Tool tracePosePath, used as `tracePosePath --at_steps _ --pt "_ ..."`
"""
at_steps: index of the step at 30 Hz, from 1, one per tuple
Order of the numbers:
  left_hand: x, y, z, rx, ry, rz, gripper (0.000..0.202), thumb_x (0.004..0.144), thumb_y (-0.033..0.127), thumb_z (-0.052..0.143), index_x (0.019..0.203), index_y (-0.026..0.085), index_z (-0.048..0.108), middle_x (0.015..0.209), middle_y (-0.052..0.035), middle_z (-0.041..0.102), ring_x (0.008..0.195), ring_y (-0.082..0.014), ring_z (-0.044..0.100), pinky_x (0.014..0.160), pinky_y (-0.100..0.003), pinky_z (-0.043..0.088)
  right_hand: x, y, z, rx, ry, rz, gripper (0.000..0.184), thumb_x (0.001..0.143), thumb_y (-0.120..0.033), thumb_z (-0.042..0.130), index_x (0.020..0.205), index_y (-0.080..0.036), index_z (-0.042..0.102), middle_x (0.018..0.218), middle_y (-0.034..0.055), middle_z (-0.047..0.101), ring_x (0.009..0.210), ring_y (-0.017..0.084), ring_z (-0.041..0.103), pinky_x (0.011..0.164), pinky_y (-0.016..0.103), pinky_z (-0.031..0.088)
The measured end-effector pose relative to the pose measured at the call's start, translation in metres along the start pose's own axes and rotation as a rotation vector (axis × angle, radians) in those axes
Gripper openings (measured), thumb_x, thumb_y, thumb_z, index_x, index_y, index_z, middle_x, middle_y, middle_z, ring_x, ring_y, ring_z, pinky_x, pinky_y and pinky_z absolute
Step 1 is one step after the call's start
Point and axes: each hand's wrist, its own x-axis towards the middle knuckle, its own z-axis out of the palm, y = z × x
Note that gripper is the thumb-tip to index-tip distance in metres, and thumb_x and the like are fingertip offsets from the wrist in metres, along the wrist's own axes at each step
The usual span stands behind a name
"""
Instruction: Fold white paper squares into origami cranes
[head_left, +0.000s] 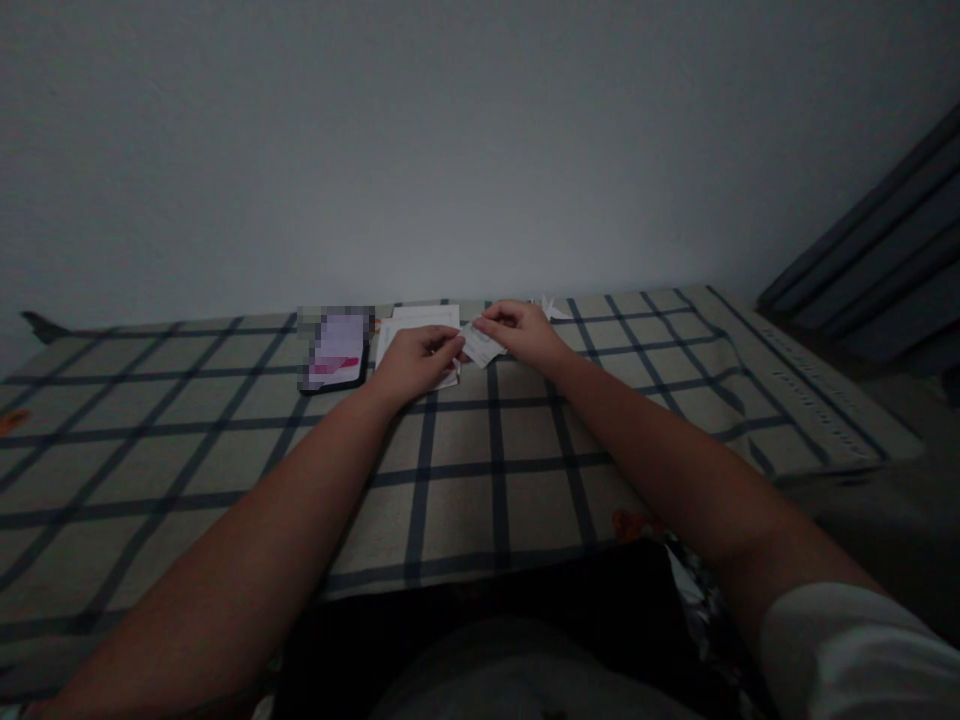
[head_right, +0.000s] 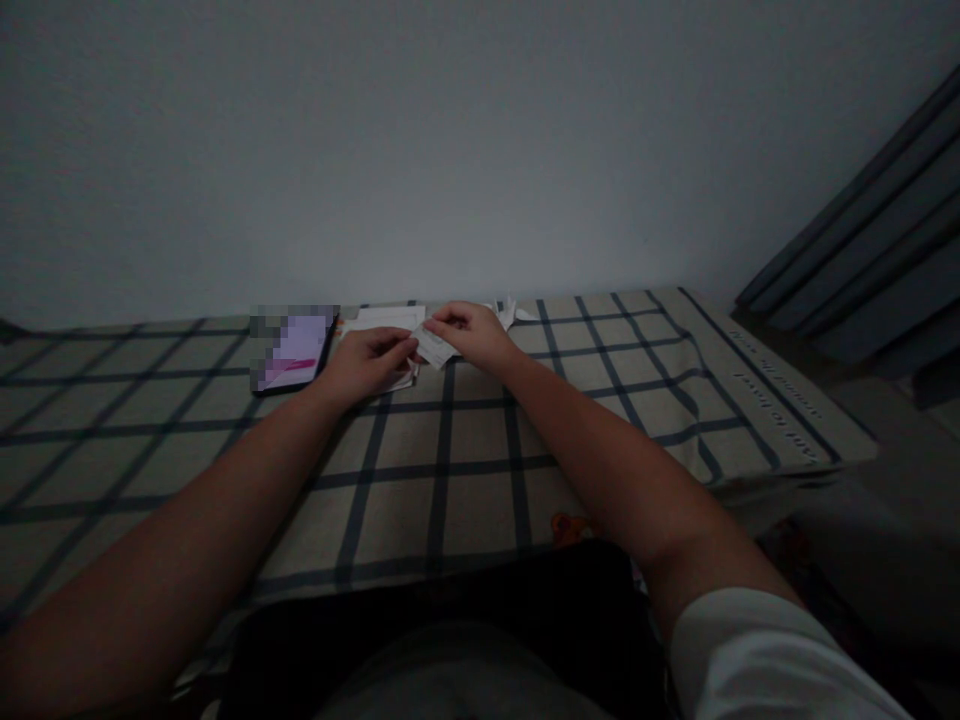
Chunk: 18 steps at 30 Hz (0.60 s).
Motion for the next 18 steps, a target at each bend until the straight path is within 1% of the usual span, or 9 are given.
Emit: tracePosePath --at_steps 3,6,9,12,15,17,18 --pt "0.0006 -0.0017 0.0002 0.027 0.007 0.022 0.035 0.093 0.045 0.058 0.096 0.016 0.077 0.08 -0.0049 0.077 0.064 -0.0153 0.066 0.062 -0.025 0.049 0.001 0.0027 0.0 0.009 -0.021 -0.003 0.025 0.082 -0.04 0.07 0.082 -0.015 0.066 0.078 0.0028 0.066 0.071 0.013 0.057 0.066 0.027 0.046" --pt "0.0008 -0.0017 -0.0006 0.019 0.017 0.013 0.036 0.092 0.046 0.058 0.097 0.016 0.077 0.081 -0.0049 0.077 0.066 -0.0161 0.067 0.065 -0.026 0.05 0.0021 0.0057 0.0009 0.053 -0.045 -0.008 0.027 0.083 -0.042 0.069 0.086 -0.015 0.067 0.082 0.0034 0.067 0.074 0.014 0.059 0.066 0.026 0.047" --pt "0.0015 -0.0006 -0.0026 -0.003 0.052 -0.009 0.038 0.091 0.048 0.059 0.098 0.016 0.077 0.083 -0.0053 0.077 0.067 -0.0163 0.067 0.066 -0.026 0.051 0.0028 0.0078 0.0012 0.104 -0.073 0.008 0.03 0.085 -0.046 0.067 0.09 -0.016 0.067 0.084 0.0035 0.067 0.074 0.014 0.06 0.064 0.025 0.047" --pt "0.0028 -0.0005 -0.0046 -0.042 0.114 -0.041 0.04 0.09 0.05 0.06 0.099 0.015 0.077 0.081 -0.0051 0.076 0.064 -0.0161 0.064 0.064 -0.026 0.05 0.0032 0.0085 0.0002 0.12 -0.043 0.014 0.029 0.086 -0.044 0.066 0.092 -0.016 0.068 0.083 0.0029 0.067 0.07 0.012 0.059 0.06 0.024 0.047" --pt "0.0039 -0.0014 -0.0053 -0.083 0.142 -0.046 0.042 0.09 0.052 0.058 0.087 0.015 0.076 0.072 -0.0043 0.072 0.062 -0.0156 0.061 0.061 -0.026 0.047 0.0035 0.0084 -0.0011 0.112 -0.009 0.017 0.022 0.084 -0.037 0.068 0.091 -0.015 0.068 0.081 0.0022 0.066 0.066 0.011 0.057 0.058 0.023 0.047" --pt "0.004 -0.0015 -0.0046 -0.102 0.147 -0.037 0.044 0.09 0.054 0.057 0.078 0.015 0.074 0.067 -0.004 0.069 0.06 -0.0152 0.059 0.059 -0.026 0.046 0.0035 0.0083 -0.0015 0.109 -0.012 0.033 0.019 0.084 -0.033 0.068 0.09 -0.015 0.068 0.079 0.0017 0.066 0.063 0.01 0.056 0.058 0.023 0.047" --pt "0.0039 -0.0012 -0.0039 -0.115 0.15 -0.039 0.045 0.089 0.055 0.058 0.077 0.015 0.074 0.066 -0.004 0.068 0.06 -0.0151 0.058 0.059 -0.026 0.045 0.0035 0.0084 -0.0015 0.109 -0.02 0.039 0.018 0.085 -0.032 0.068 0.09 -0.015 0.069 0.078 0.0016 0.066 0.062 0.01 0.056 0.058 0.023 0.048"
